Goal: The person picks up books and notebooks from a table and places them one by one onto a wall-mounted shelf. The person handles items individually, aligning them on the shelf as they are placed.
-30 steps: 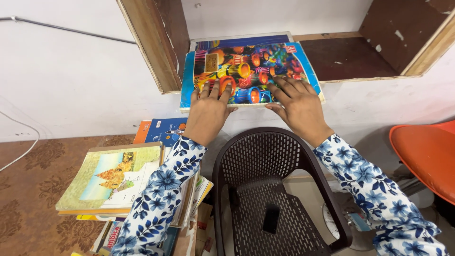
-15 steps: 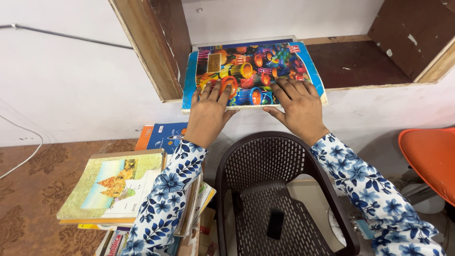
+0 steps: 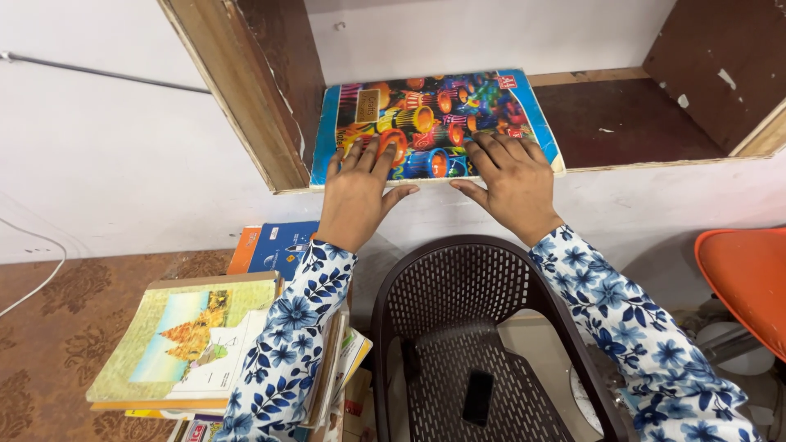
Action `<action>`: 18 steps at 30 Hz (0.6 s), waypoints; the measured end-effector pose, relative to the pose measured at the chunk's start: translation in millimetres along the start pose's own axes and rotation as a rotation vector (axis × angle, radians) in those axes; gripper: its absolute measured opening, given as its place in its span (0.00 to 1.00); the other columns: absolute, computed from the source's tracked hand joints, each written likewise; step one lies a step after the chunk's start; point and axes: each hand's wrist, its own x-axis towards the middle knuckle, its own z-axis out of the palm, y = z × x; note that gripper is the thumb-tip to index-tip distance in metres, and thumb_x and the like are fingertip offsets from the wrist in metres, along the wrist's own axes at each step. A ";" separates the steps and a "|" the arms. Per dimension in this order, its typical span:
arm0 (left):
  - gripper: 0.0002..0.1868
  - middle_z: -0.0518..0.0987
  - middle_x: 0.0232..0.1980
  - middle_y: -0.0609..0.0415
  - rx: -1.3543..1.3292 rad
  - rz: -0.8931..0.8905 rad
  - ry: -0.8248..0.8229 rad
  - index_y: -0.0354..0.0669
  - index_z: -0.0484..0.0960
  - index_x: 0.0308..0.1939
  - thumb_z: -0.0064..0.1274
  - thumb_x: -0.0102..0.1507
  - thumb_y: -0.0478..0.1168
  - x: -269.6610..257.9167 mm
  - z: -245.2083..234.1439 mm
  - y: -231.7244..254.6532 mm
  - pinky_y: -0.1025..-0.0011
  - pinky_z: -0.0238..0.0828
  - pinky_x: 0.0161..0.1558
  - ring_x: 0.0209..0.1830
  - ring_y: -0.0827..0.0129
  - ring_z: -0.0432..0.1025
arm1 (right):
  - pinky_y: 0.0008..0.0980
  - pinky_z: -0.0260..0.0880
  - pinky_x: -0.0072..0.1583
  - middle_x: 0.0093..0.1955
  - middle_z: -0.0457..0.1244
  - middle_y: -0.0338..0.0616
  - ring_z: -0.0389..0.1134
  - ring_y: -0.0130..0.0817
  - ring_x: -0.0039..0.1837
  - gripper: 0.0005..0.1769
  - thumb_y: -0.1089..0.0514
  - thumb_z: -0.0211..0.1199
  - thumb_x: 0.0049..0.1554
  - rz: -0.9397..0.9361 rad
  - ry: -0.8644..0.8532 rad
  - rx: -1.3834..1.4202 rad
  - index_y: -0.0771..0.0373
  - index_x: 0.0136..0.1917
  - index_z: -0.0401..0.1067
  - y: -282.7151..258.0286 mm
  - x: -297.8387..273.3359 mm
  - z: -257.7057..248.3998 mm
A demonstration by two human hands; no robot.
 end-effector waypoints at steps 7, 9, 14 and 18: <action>0.39 0.76 0.66 0.39 -0.003 0.006 0.023 0.39 0.78 0.63 0.55 0.61 0.66 6.9 3.6 -5.2 0.45 0.61 0.65 0.67 0.46 0.70 | 0.44 0.65 0.63 0.65 0.68 0.43 0.68 0.40 0.64 0.32 0.34 0.65 0.58 -0.010 -0.008 0.003 0.62 0.62 0.76 7.6 6.6 11.4; 0.39 0.77 0.65 0.39 -0.009 0.021 0.033 0.39 0.79 0.62 0.55 0.61 0.66 8.9 2.1 -8.3 0.45 0.62 0.64 0.66 0.46 0.70 | 0.44 0.65 0.65 0.65 0.68 0.42 0.68 0.39 0.65 0.32 0.34 0.65 0.58 -0.015 0.008 -0.006 0.61 0.62 0.76 7.9 6.9 12.0; 0.39 0.77 0.65 0.39 -0.015 0.056 0.049 0.38 0.79 0.62 0.56 0.61 0.66 9.7 0.6 -10.6 0.47 0.64 0.64 0.65 0.47 0.71 | 0.44 0.65 0.65 0.65 0.68 0.42 0.68 0.38 0.64 0.32 0.34 0.65 0.59 -0.020 0.017 -0.015 0.61 0.62 0.76 10.2 6.0 15.8; 0.40 0.77 0.65 0.38 -0.021 0.064 0.057 0.38 0.78 0.62 0.56 0.60 0.66 10.5 1.4 -11.7 0.47 0.64 0.64 0.65 0.47 0.72 | 0.43 0.65 0.65 0.64 0.69 0.41 0.68 0.37 0.65 0.32 0.33 0.64 0.58 -0.024 0.032 -0.044 0.62 0.61 0.76 12.0 5.2 20.1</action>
